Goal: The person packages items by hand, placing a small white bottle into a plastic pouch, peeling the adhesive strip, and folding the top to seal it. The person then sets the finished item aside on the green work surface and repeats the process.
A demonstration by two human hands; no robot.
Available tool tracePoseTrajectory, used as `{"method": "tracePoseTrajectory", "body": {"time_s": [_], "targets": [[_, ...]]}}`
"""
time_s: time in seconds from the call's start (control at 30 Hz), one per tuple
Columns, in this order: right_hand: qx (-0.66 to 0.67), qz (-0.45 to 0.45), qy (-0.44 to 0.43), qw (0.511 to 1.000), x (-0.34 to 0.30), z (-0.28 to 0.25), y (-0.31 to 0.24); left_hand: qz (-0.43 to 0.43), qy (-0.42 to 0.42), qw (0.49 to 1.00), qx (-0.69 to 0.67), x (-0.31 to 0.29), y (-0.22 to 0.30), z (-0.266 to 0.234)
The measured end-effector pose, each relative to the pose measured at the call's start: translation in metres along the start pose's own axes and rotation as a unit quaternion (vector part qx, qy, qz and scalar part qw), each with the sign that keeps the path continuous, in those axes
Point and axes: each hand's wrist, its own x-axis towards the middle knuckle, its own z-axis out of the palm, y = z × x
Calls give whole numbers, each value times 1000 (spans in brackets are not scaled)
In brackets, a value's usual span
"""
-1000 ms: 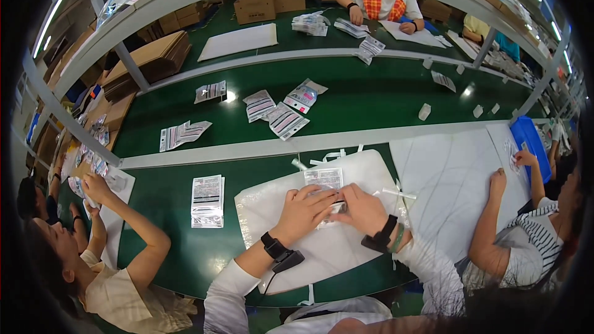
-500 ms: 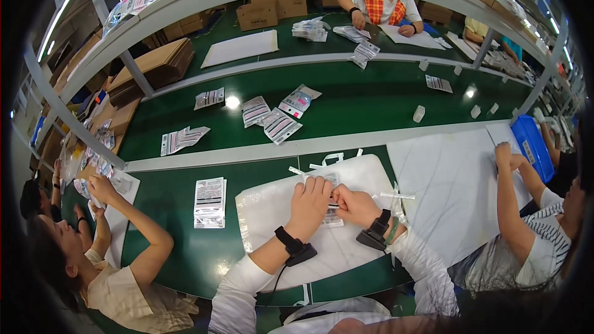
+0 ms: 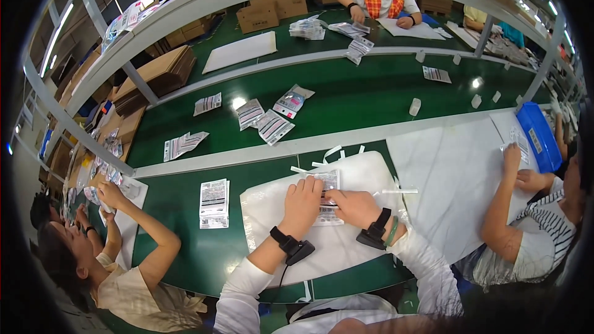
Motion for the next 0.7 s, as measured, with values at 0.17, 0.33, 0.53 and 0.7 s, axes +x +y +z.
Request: {"method": "tracePoseTrajectory", "body": {"time_s": [0.17,0.33,0.53,0.7], "targets": [[-18,-91,47,995,-15,-21,12,42,-23,978,-204,-33,-19,-23],[-61,-169,7,984,-29,-25,39,129,-66,980,-139,-58,-40,-23],[-51,-120,15,991,-34,-27,37,139,-124,970,-155,-65,-55,-15],[-25,-93,76,992,-31,-31,21,168,-146,962,-158,-63,-56,-30]]}}
